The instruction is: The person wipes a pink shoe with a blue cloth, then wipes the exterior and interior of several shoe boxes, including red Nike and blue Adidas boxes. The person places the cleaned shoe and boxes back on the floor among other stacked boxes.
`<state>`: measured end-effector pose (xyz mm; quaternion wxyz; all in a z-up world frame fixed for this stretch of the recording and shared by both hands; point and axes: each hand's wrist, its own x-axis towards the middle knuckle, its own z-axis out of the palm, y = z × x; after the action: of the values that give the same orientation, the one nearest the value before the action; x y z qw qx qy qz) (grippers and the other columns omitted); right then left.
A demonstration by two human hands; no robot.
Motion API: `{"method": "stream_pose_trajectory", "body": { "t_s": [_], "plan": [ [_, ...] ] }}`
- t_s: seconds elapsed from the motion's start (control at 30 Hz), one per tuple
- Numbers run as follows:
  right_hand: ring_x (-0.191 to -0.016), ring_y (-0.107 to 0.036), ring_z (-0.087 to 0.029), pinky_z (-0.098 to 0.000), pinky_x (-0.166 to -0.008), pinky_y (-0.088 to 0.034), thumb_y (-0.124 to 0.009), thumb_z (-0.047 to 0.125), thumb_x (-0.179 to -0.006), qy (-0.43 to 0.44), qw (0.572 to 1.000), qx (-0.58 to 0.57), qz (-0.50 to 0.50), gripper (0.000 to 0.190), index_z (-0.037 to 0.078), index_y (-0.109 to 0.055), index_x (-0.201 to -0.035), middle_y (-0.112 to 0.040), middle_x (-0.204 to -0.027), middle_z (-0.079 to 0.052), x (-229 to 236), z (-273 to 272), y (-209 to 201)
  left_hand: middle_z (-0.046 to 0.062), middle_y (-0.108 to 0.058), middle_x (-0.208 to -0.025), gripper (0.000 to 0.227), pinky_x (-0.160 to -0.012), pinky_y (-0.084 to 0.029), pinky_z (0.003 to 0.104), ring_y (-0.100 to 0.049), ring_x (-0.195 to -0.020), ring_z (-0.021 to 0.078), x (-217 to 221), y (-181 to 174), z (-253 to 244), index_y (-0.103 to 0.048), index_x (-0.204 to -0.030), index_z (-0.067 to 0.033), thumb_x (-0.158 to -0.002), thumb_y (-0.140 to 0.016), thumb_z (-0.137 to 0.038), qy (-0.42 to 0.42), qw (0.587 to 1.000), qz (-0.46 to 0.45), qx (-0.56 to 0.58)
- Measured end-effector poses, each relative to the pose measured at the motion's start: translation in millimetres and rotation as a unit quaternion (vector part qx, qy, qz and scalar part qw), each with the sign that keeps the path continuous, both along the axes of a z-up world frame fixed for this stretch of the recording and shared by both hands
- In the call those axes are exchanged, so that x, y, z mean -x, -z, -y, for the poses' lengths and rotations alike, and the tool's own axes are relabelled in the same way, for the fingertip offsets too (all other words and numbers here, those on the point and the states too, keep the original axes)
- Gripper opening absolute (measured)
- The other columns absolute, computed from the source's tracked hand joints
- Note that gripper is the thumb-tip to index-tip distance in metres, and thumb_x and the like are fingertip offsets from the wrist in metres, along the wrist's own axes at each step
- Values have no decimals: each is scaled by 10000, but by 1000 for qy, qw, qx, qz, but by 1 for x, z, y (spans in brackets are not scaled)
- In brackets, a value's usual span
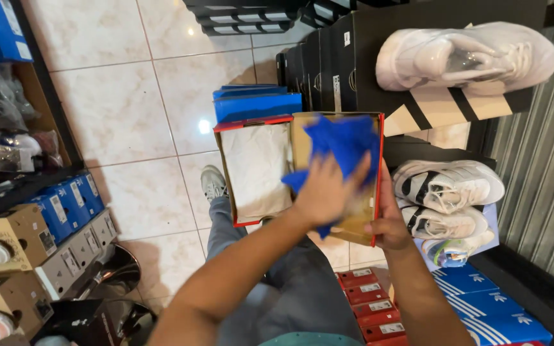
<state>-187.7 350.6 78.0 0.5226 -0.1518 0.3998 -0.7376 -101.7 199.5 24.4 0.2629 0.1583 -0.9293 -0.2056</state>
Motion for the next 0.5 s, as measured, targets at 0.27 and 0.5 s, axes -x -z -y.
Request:
{"method": "stream_pose_trajectory", "body": {
  "t_s": [0.27,0.5],
  "plan": [
    [-1452,-376,-419,-537,-1022,-497,-768,-140,-577,-15,999,25,38,1390,258,-17,-1677,-238,-1686,-182,18,-17,24,169,-644,-1009,383,-1017,-442,619,-637,-1190,342,-50,13,18,-558,-1397,-308,-1052,-407,-243,201,969,-126,71],
    [-1424,-412,-425,-528,-1003,-516,-734,-141,-579,-16,999,17,33,1375,256,-10,-1678,-228,-1684,-189,12,-4,8,179,-522,-766,595,-832,-416,649,-600,-819,435,-8,17,-3,-535,-1475,-242,-904,-643,-366,-26,999,-17,-32]
  ]
}}
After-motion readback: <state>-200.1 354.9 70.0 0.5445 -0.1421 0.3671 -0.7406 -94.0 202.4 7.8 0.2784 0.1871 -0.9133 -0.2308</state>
